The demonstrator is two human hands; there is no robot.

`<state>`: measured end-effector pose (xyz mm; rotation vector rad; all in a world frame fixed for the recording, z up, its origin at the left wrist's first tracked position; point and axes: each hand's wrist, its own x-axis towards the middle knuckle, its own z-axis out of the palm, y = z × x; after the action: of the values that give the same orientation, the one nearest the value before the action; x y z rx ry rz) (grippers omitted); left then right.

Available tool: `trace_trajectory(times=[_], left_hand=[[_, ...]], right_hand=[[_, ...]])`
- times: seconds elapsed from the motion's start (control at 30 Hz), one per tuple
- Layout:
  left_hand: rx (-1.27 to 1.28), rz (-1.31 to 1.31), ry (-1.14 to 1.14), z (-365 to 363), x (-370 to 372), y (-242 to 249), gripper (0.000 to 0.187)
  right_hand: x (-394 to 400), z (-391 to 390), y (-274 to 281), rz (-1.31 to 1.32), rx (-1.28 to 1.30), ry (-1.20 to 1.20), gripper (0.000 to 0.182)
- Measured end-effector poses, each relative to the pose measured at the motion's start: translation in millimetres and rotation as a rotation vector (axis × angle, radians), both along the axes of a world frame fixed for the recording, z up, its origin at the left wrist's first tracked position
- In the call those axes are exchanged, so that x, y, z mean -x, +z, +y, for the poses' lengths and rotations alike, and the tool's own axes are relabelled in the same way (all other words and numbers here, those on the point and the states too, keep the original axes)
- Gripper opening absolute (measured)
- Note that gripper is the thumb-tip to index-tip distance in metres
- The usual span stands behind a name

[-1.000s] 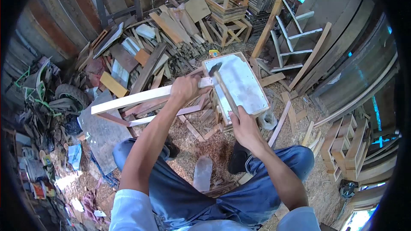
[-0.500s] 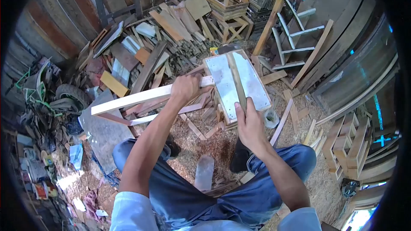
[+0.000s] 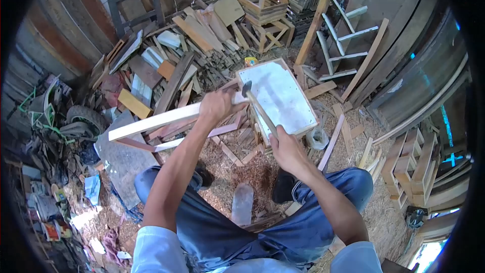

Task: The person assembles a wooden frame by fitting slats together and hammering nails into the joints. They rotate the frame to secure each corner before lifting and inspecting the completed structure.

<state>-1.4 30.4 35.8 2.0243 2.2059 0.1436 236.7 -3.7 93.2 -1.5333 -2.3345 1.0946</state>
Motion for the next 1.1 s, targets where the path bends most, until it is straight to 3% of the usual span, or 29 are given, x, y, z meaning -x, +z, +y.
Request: trace_trajectory(times=[0.17, 0.23, 0.3, 0.37, 0.4, 0.63, 0.7, 0.77, 0.83, 0.9, 0.93, 1.03, 1.1], left_hand=[[-0.019, 0.011, -0.014, 4.3, 7.3, -10.7, 0.073], [0.031, 0.009, -0.020, 4.8, 7.4, -13.8, 0.074], [-0.013, 0.027, -0.025, 2.7, 5.9, -13.6, 0.073], [-0.069, 0.018, -0.006, 0.7, 2.0, -7.0, 0.067], [-0.080, 0.022, -0.010, 2.7, 2.1, -5.4, 0.067], [-0.036, -0.027, -0.018, 1.1, 7.3, -15.1, 0.070], [-0.012, -0.021, -0.018, 2.2, 6.7, -8.9, 0.069], [-0.035, -0.028, -0.010, -0.6, 2.5, -4.4, 0.068], [-0.052, -0.033, 0.006, 1.4, 3.9, -0.8, 0.068], [-0.038, -0.026, 0.007, 0.9, 4.9, -5.1, 0.067], [-0.081, -0.032, -0.013, -0.5, 5.9, -7.3, 0.066], [-0.010, -0.005, -0.021, 2.2, 6.1, -9.9, 0.067], [0.010, -0.002, -0.033, 1.8, 4.7, -11.0, 0.069]], right_hand=[[8.8, -6.1, 30.5, 0.101, 0.055, -0.119, 0.026], [8.6, -7.3, 35.1, 0.294, -0.177, -0.109, 0.024], [5.1, -4.9, 11.9, 0.274, -0.188, -0.119, 0.025], [-2.5, 1.9, -9.2, -0.028, -0.101, 0.069, 0.026], [0.0, 1.6, -4.8, -0.025, -0.006, 0.028, 0.025], [9.2, -5.9, 27.3, 0.269, -0.174, -0.112, 0.025], [7.9, -6.6, 12.2, 0.229, -0.117, -0.163, 0.025], [-0.9, 2.6, -15.2, -0.008, -0.121, 0.053, 0.026], [5.2, 1.3, -3.9, 0.053, -0.205, 0.075, 0.026], [9.2, -3.9, 19.5, 0.105, -0.009, -0.092, 0.027], [10.4, -6.1, 27.3, 0.168, -0.060, -0.116, 0.026], [10.9, -7.2, 25.2, 0.274, -0.199, -0.136, 0.026], [9.5, -6.9, 15.4, 0.203, -0.084, -0.190, 0.024]])
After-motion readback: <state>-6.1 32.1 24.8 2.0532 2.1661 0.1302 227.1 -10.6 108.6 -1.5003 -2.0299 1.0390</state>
